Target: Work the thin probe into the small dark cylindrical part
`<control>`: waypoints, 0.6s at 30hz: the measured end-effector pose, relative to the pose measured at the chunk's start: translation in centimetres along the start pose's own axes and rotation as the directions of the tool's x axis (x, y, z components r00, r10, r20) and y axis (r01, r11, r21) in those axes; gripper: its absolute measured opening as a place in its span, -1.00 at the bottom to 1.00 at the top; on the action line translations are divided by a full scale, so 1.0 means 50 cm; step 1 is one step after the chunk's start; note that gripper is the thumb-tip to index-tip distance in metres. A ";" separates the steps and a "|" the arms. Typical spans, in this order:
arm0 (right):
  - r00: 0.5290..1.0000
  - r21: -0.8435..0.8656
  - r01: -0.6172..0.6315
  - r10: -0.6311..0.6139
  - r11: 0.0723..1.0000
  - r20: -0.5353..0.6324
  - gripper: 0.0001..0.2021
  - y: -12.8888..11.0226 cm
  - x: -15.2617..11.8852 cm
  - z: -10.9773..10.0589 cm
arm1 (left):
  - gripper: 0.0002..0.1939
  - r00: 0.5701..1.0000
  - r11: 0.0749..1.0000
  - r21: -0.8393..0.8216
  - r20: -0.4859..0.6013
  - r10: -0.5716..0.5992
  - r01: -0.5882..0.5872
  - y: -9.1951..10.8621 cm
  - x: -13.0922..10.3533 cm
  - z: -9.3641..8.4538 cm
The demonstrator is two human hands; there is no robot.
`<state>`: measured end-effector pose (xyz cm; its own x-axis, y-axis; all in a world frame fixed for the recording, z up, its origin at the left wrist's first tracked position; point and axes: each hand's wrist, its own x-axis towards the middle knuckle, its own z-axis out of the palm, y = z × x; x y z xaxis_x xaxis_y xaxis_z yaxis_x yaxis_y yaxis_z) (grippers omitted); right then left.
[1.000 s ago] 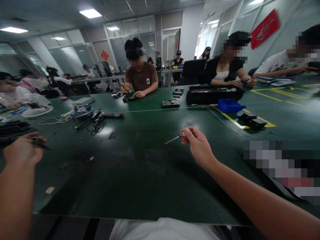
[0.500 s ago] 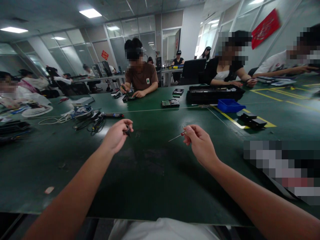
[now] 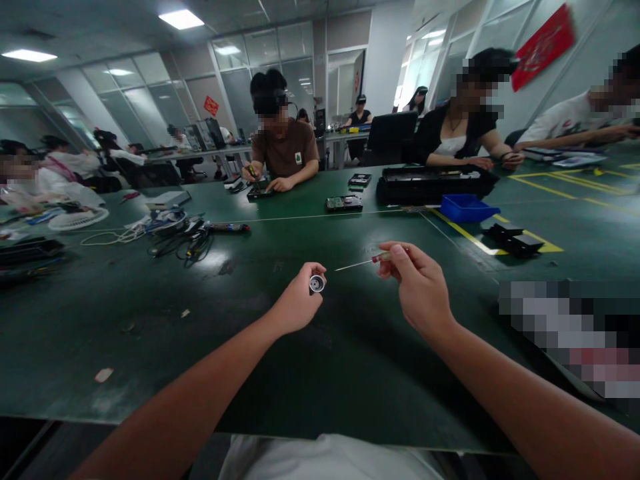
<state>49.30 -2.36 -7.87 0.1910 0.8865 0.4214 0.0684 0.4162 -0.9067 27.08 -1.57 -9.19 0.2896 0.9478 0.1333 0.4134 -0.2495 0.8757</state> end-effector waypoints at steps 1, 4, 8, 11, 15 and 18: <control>1.000 0.017 0.000 -0.001 1.000 0.028 -0.74 -0.001 -0.001 0.002 | -0.57 1.000 0.999 0.037 -0.023 0.000 0.001 -0.003 -0.003 0.000; 0.993 -0.007 0.002 -0.001 1.000 0.122 -0.76 -0.011 -0.006 0.006 | -0.71 0.999 0.996 0.085 -0.038 0.023 -0.020 -0.011 -0.006 -0.004; 0.979 -0.086 0.034 -0.016 0.996 0.205 -0.77 -0.022 -0.012 0.010 | -0.64 0.993 0.986 0.133 -0.041 0.110 -0.104 -0.015 -0.004 -0.011; 0.974 -0.119 0.041 -0.013 0.992 0.228 -0.78 -0.019 -0.014 0.012 | -0.59 0.991 0.982 0.142 -0.027 0.127 -0.122 -0.011 -0.006 -0.012; 0.968 -0.160 0.049 -0.008 0.986 0.250 -0.77 -0.016 -0.017 0.012 | -0.56 0.994 0.982 0.162 -0.032 0.105 -0.099 -0.007 -0.009 -0.012; 0.968 -0.302 0.089 -0.011 0.949 0.249 -0.74 -0.024 -0.019 0.009 | -0.60 0.988 0.965 0.222 -0.030 0.151 -0.141 -0.010 -0.009 -0.014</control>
<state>48.59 -3.61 -7.17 -0.0597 0.9042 0.4229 0.3775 0.4126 -0.8290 26.17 -1.75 -9.36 0.3227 0.9047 0.2781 0.5499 -0.4184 0.7229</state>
